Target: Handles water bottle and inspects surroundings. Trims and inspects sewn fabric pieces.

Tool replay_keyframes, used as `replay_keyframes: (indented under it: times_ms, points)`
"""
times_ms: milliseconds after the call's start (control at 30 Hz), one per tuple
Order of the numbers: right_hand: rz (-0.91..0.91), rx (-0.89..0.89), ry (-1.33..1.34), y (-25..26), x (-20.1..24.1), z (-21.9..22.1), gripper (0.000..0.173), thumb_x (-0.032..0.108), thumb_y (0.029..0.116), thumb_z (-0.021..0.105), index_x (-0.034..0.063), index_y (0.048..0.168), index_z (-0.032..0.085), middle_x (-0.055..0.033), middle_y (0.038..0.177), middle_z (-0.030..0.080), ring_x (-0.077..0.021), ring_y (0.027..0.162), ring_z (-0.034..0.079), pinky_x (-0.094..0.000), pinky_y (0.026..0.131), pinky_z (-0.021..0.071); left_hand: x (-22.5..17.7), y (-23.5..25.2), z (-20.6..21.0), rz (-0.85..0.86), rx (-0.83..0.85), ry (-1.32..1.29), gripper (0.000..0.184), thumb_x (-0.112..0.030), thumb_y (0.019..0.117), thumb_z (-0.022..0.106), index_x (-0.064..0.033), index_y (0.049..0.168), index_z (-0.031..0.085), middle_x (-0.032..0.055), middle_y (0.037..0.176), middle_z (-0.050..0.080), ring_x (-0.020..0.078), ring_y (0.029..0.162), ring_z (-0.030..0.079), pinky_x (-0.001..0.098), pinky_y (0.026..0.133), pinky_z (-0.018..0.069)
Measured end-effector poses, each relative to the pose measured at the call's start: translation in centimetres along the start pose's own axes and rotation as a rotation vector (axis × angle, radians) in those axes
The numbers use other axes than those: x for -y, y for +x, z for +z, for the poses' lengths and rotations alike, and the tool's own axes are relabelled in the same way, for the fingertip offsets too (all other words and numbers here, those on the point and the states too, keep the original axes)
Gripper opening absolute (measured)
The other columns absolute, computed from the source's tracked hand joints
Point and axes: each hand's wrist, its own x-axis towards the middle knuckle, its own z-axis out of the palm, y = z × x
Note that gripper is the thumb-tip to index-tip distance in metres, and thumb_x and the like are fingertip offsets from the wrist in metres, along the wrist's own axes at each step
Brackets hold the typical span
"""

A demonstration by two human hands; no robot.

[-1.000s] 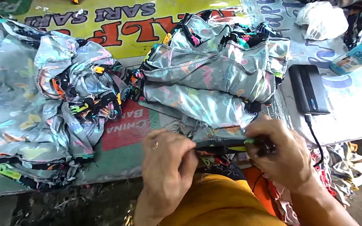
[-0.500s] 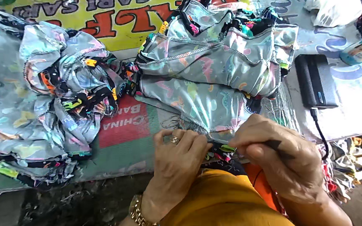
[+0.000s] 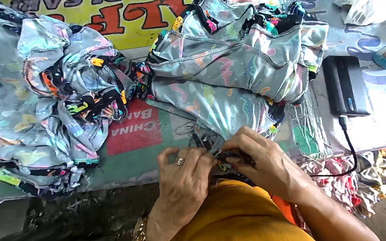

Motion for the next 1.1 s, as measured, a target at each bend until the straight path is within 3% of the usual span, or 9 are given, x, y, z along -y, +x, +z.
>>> replay_keyframes:
  times_ms: [100, 267, 333, 467, 633, 733, 833, 933, 1100]
  points:
    - [-0.028, -0.05, -0.118, -0.1, 0.2, 0.7, 0.012, 0.016, 0.0978, 0.065, 0.01, 0.106, 0.072, -0.0052, 0.095, 0.066, -0.0093, 0.077, 0.064, -0.022, 0.063, 0.0537, -0.6, 0.0, -0.2, -0.014, -0.046, -0.133, 0.018, -0.027, 0.1079, 0.049, -0.014, 0.098, 0.058, 0.0042, 0.093, 0.064, 0.017, 0.091, 0.06, 0.0402, 0.095, 0.0364]
    - [-0.045, -0.169, -0.093, -0.3, -0.3, 1.3, 0.013, 0.006, 0.0974, 0.057, 0.0058, 0.097, 0.07, -0.0042, 0.085, 0.068, -0.008, 0.073, 0.064, -0.0205, 0.063, 0.0516, -1.9, 1.3, 0.7, -0.094, -0.121, -0.415, 0.019, -0.031, 0.1052, 0.057, -0.0126, 0.109, 0.057, 0.0033, 0.116, 0.064, 0.011, 0.114, 0.059, 0.0303, 0.103, 0.0438]
    - [-0.006, -0.19, -0.076, -0.4, -0.3, 1.1, 0.012, 0.008, 0.0977, 0.056, 0.0053, 0.099, 0.067, -0.0026, 0.081, 0.067, -0.0044, 0.07, 0.061, -0.0163, 0.064, 0.0499, -2.0, 1.7, 1.5, -0.155, -0.092, -0.512, 0.026, -0.033, 0.1027, 0.063, -0.0101, 0.113, 0.056, 0.0043, 0.116, 0.069, 0.0093, 0.113, 0.063, 0.0316, 0.102, 0.0454]
    - [0.055, -0.168, 0.096, -0.5, -0.5, 0.6, 0.013, 0.013, 0.102, 0.057, 0.0048, 0.1, 0.066, 0.0004, 0.079, 0.064, 0.0011, 0.066, 0.057, -0.0121, 0.061, 0.0485, -1.8, 1.9, 1.7, -0.183, -0.052, -0.518, 0.022, -0.027, 0.1024, 0.064, -0.0094, 0.115, 0.059, 0.0025, 0.111, 0.071, 0.0068, 0.107, 0.064, 0.0321, 0.099, 0.0437]
    - [-0.052, -0.095, 0.228, -0.5, -1.0, 0.3, 0.01, 0.009, 0.0994, 0.062, 0.0033, 0.097, 0.07, -0.0041, 0.096, 0.065, -0.0047, 0.087, 0.062, -0.0166, 0.074, 0.0528, -1.6, 2.0, 1.6, -0.149, -0.023, -0.485, 0.013, -0.02, 0.1033, 0.059, -0.0132, 0.101, 0.069, -0.0005, 0.105, 0.072, 0.0074, 0.103, 0.064, 0.0352, 0.095, 0.0421]
    - [0.0, -0.099, 0.025, -0.8, -0.4, 0.2, 0.016, 0.023, 0.102, 0.061, 0.0079, 0.102, 0.067, -0.0023, 0.095, 0.065, -0.005, 0.081, 0.063, -0.019, 0.067, 0.0519, -1.3, 2.1, 1.2, -0.135, -0.025, -0.488, 0.016, -0.017, 0.104, 0.056, -0.0139, 0.098, 0.07, -0.0019, 0.102, 0.075, 0.0051, 0.1, 0.066, 0.0358, 0.097, 0.0422]
    - [0.047, -0.076, -0.147, -1.1, 0.7, 0.1, 0.046, 0.05, 0.1054, 0.05, 0.007, 0.114, 0.062, -0.0037, 0.09, 0.065, -0.0095, 0.073, 0.062, -0.0255, 0.058, 0.0498, -0.8, 2.4, 0.7, -0.129, -0.013, -0.506, 0.015, -0.013, 0.1018, 0.056, -0.0111, 0.098, 0.07, -0.0021, 0.097, 0.075, 0.0041, 0.097, 0.066, 0.0338, 0.098, 0.0412]
    - [0.054, -0.084, -0.219, -1.1, 1.1, 0.1, 0.047, 0.048, 0.1086, 0.04, 0.0072, 0.115, 0.062, -0.0036, 0.088, 0.064, -0.0111, 0.069, 0.061, -0.0265, 0.053, 0.0463, -0.6, 2.7, 0.6, -0.125, -0.024, -0.51, 0.014, -0.015, 0.1039, 0.058, -0.0085, 0.099, 0.069, -0.0013, 0.091, 0.073, 0.0042, 0.09, 0.064, 0.0327, 0.096, 0.0414]
    - [0.082, -0.096, -0.249, -1.3, 1.3, 0.0, 0.039, 0.042, 0.1081, 0.044, 0.0087, 0.115, 0.063, -0.0031, 0.091, 0.065, -0.0103, 0.072, 0.062, -0.026, 0.054, 0.0465, -0.4, 2.9, 0.7, -0.144, -0.032, -0.539, 0.017, -0.018, 0.1062, 0.055, -0.0078, 0.102, 0.067, -0.0018, 0.091, 0.071, 0.0033, 0.089, 0.062, 0.0316, 0.094, 0.0426]
